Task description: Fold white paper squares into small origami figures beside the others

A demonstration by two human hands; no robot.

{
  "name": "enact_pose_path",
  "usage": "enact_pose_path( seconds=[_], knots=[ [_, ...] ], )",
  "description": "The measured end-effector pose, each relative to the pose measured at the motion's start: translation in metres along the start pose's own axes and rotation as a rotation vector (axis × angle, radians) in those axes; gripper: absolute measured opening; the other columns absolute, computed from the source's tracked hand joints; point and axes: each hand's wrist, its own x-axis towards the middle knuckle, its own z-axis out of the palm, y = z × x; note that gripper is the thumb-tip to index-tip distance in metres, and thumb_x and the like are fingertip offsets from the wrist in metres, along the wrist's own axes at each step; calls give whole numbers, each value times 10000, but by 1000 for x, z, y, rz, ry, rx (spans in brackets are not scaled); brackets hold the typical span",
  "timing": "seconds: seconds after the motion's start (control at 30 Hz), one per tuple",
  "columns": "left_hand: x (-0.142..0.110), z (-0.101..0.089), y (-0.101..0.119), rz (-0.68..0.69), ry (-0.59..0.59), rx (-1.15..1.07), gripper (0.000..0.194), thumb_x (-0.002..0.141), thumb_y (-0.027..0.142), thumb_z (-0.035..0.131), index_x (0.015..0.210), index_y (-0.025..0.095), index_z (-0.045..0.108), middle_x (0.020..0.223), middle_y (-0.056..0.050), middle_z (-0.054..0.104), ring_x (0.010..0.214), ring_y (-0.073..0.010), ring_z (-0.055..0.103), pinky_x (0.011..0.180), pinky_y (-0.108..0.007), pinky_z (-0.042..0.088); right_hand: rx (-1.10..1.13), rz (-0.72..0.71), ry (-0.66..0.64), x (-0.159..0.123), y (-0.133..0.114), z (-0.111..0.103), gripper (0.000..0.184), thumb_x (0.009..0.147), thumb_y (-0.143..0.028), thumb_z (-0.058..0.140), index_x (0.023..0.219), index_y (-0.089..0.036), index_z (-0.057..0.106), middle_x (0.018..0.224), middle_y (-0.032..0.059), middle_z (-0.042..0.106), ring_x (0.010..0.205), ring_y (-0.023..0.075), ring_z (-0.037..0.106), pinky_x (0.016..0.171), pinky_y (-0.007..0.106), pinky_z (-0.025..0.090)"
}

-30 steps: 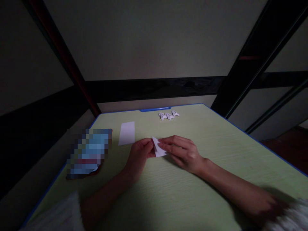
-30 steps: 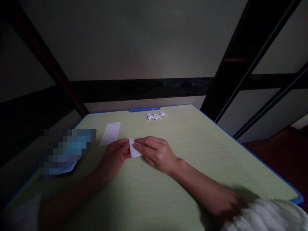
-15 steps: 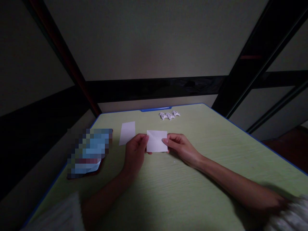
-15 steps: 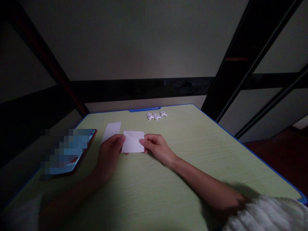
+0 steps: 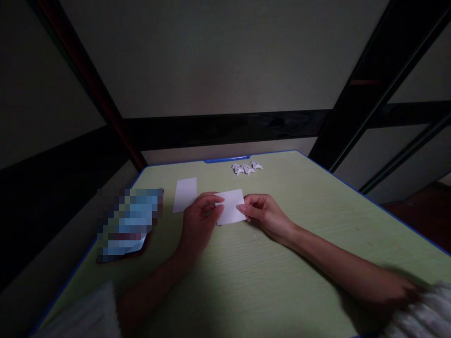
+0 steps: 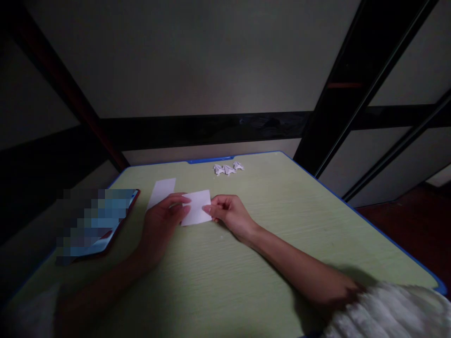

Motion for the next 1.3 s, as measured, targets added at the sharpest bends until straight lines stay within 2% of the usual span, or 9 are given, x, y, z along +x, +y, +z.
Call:
enact_pose_path(
  seconds=[0.17, 0.3, 0.53, 0.67, 0.77, 0.93, 1.13, 1.23, 1.3],
  knots=[
    [0, -1, 2, -9, 26, -14, 161, 554, 164, 625, 706, 142, 579, 788, 7, 552, 517, -51, 493, 383, -148, 401, 76, -7, -7, 1, -2, 0, 247, 557, -306, 700, 554, -116, 543, 462, -45, 518, 429, 30, 420, 458, 180, 291],
    [1, -1, 2, -9, 27, -116, 430, 514, 101, 632, 918, 182, 507, 746, 41, 550, 483, -50, 493, 366, -145, 396, 71, -30, -21, 2, 1, -1, 213, 586, -288, 682, 607, -116, 559, 480, -34, 547, 438, 40, 467, 459, 176, 332],
    [-1, -1, 3, -4, -103, -79, 56, 584, 120, 580, 632, 133, 605, 626, 12, 562, 451, -54, 474, 383, -166, 397, 102, -36, -3, 2, 2, -3, 105, 586, -178, 652, 665, -131, 601, 533, -25, 573, 452, 55, 489, 454, 190, 357],
    [0, -4, 0, -23, -196, -205, 128, 582, 102, 529, 562, 141, 650, 783, -42, 572, 608, -106, 529, 414, -184, 430, 72, -81, 1, 2, 1, -4, 90, 570, -131, 597, 640, -139, 652, 548, -6, 583, 494, 76, 486, 493, 222, 360],
    [0, -5, -2, -93, -250, -281, 148, 623, 170, 514, 546, 129, 633, 791, -58, 577, 654, -127, 541, 431, -196, 445, -36, -179, 11, 2, 1, -5, 104, 593, -120, 552, 589, -153, 651, 544, -3, 569, 511, 87, 470, 517, 242, 345],
    [0, 1, -1, -182, -164, -124, 128, 575, 206, 620, 610, 146, 513, 529, 39, 526, 441, -71, 474, 362, -170, 406, -252, -300, -40, -2, -4, -4, 127, 636, -122, 517, 575, -152, 625, 610, 7, 560, 576, 104, 473, 550, 250, 339],
    [-2, 3, -1, -46, -84, 92, 148, 567, 154, 615, 677, 152, 516, 555, 46, 521, 504, -80, 504, 402, -154, 388, -276, -205, -41, -4, -3, -2, 138, 713, -226, 487, 754, -133, 581, 563, -14, 485, 514, 92, 422, 493, 228, 320],
    [-3, 2, -3, 9, -121, 193, 109, 595, 159, 597, 698, 155, 561, 563, 38, 530, 529, -87, 511, 453, -169, 396, -511, -233, -75, -4, -2, -1, 142, 735, -242, 490, 681, -130, 558, 557, -10, 475, 506, 92, 408, 470, 219, 305],
    [-4, 1, -4, 4, -198, 263, 48, 646, 194, 556, 663, 153, 576, 558, 24, 540, 517, -94, 502, 453, -180, 390, -726, -353, -81, -6, -2, -2, 155, 759, -212, 469, 667, -133, 565, 596, 8, 494, 555, 106, 437, 515, 230, 332]
  ],
)
